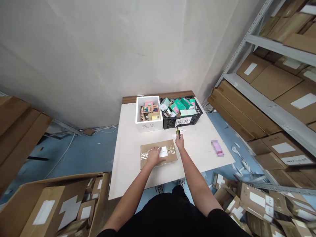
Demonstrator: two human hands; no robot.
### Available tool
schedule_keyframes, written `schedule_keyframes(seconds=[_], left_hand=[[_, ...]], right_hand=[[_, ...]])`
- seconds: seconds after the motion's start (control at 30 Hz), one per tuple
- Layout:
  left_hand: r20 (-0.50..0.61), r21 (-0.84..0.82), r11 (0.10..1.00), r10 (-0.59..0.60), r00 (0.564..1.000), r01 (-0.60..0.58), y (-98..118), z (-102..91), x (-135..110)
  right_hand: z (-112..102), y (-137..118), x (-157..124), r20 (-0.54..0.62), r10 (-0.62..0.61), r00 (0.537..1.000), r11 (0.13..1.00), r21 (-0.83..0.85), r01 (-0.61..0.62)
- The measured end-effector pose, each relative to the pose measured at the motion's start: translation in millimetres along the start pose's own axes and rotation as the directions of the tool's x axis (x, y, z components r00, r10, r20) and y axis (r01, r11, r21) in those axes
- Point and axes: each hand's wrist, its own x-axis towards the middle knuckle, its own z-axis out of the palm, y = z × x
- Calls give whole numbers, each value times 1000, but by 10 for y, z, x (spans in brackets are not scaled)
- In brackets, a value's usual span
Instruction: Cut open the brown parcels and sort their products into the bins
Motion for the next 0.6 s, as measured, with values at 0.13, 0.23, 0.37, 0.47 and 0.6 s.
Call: schedule_keyframes(seconds=[0.13, 0.23, 0.37, 0.47, 0.6], left_hand=[[-4, -37, 989, 144, 990, -144, -168, 208, -28], [-119, -42, 986, 158, 980, -164, -201, 413, -77], [-170, -55, 982, 171, 971, -183, -171, 527, -136], [-161, -59, 983, 163, 973, -174, -160, 510, -135], [-170, -66, 982, 164, 972, -177, -158, 499, -104]], right_hand=[[-298, 394, -309, 146, -38, 989, 949, 316, -11], [-477, 613, -488, 324, 72, 943, 962, 228, -152], [-552, 649, -523, 320, 211, 924, 975, 0, -223], [-552, 569, -474, 289, 213, 933, 959, -247, -142], [-578, 484, -443, 324, 157, 933, 909, -416, -8]])
